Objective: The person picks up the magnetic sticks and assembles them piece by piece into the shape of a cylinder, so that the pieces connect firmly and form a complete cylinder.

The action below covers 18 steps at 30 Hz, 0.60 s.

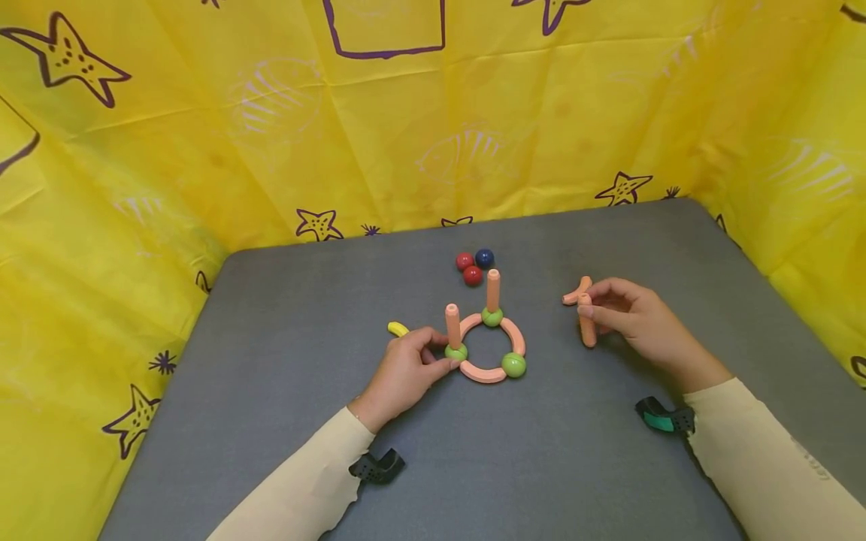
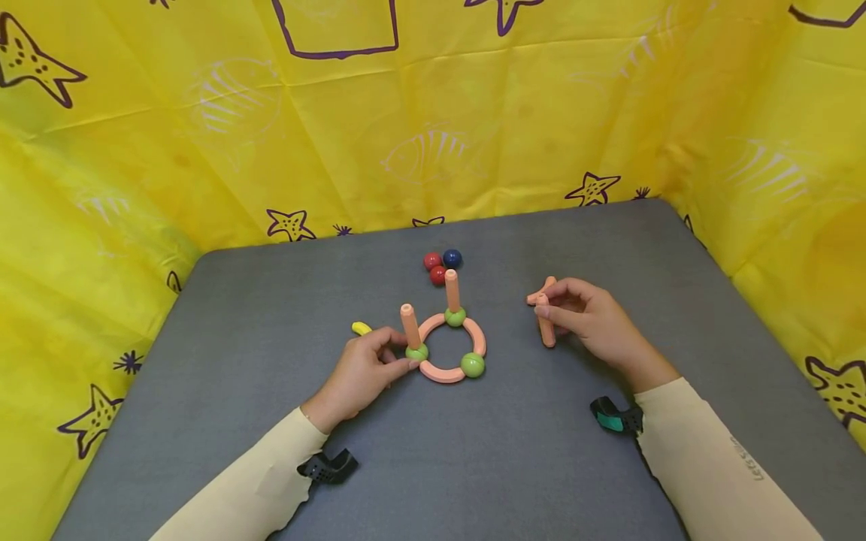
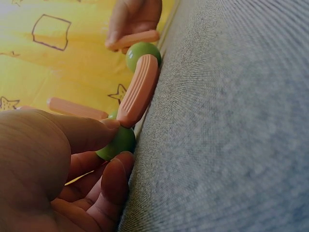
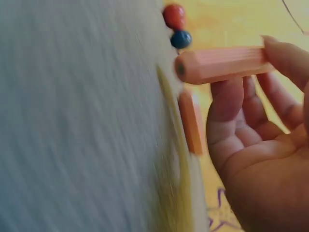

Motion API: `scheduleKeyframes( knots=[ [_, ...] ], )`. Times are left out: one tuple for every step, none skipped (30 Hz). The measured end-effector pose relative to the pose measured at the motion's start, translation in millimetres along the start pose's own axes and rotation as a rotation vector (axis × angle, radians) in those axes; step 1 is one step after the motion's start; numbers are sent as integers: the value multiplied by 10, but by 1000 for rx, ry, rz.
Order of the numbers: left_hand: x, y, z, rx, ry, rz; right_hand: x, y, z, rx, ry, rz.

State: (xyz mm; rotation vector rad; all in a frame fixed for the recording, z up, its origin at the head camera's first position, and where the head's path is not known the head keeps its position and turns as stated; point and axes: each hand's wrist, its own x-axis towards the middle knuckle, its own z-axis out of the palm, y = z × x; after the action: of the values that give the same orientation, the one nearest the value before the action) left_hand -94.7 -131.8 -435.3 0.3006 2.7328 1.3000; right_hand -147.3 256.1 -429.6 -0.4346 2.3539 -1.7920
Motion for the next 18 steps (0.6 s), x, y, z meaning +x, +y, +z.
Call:
scheduleKeyframes(
  knots=[
    [0,1,0,1,2,-3,-1,-21,41,30,-19,-30],
    [-1,-1,1,2,2,-2,1,-44,82,54,-36,-57],
    [0,-3,1,2,2,-1,-2,-68,127,60,-46,-80],
    [0,-3,2,4,3,-1,-3,-93,172,66,-54,-95],
    [1,-5,3,8,4,0,-4,-121,222,64,-59,-102],
    [2,-6,5,9,4,0,-7,-150,271,59,-65,-108],
    [3,-7,7,9,6,-3,-7,-175,319,45,-65,-114],
    [3,-9,8,10,6,-2,-7,-202,365,28,-65,-119],
    [5,-11,9,10,5,-1,-6,-230,410,15,-64,-128],
    [6,-11,9,10,4,6,-3,-256,451,3,-63,-141],
    [7,-14,9,8,3,13,-1,-283,489,-4,-62,-158],
    [8,-16,9,6,2,21,3,-309,522,-4,-59,-176],
    [9,-18,8,6,2,28,7,-335,555,-8,-54,-197],
    [10,-20,8,4,3,35,11,-365,584,-1,-48,-213],
    [10,-19,8,2,4,42,15,-394,612,6,-43,-228],
    [8,-19,7,0,6,47,18,-423,638,11,-37,-241],
    [6,-16,8,-1,7,47,20,-451,661,18,-35,-250],
    [5,-14,8,-2,9,47,22,-478,683,22,-33,-255]
  ],
)
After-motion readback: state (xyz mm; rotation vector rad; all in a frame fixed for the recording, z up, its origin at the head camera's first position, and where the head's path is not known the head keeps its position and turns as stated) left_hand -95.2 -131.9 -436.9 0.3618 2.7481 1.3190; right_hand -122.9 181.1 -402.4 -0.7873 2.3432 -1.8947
